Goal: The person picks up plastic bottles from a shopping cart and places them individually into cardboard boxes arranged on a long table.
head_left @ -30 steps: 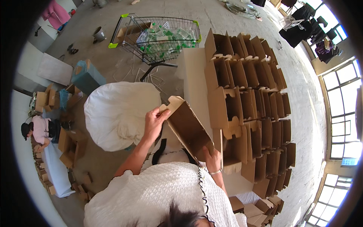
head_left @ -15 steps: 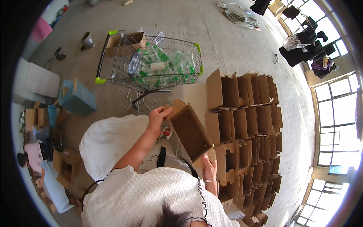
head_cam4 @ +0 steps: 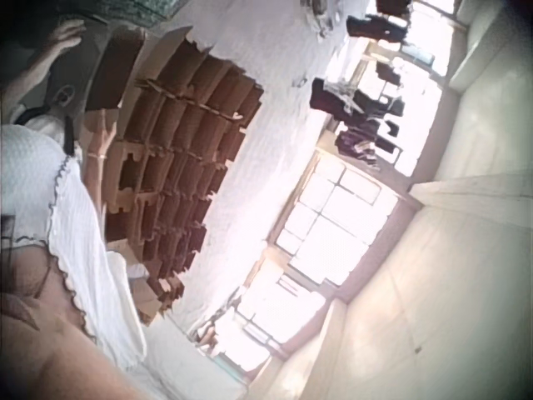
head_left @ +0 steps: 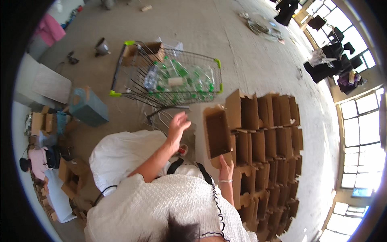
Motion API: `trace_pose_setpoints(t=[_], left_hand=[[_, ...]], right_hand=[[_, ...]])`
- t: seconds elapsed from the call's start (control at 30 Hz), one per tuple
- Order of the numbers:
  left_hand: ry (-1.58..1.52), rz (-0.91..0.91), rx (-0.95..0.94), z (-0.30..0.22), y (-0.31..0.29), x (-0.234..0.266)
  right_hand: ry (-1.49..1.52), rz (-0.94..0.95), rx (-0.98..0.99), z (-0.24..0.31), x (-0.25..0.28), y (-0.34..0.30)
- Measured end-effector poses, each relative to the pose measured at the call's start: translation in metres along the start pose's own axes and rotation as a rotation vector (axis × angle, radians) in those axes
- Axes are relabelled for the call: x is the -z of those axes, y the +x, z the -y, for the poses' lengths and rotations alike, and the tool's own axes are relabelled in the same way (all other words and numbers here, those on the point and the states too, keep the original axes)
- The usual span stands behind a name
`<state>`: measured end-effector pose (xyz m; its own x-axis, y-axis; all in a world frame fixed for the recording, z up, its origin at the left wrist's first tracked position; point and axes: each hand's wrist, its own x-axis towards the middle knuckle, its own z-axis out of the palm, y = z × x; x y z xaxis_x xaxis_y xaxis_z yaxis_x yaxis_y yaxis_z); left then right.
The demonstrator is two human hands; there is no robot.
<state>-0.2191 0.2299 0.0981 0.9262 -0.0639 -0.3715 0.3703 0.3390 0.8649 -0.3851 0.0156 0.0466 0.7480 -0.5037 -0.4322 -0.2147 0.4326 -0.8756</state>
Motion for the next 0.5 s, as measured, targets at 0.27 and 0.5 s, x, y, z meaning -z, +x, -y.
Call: trace_pose_setpoints(t=[0.27,0.5], left_hand=[[-0.08,-0.155,0.226,0.027,-0.07,0.052],[-0.228,-0.285,0.228,0.04,-0.059,0.089]], right_hand=[[0.16,-0.008,0.104,-0.046,-0.025,0.088],[-0.237,-0.285,-0.141,-0.138,0.019,0.141]])
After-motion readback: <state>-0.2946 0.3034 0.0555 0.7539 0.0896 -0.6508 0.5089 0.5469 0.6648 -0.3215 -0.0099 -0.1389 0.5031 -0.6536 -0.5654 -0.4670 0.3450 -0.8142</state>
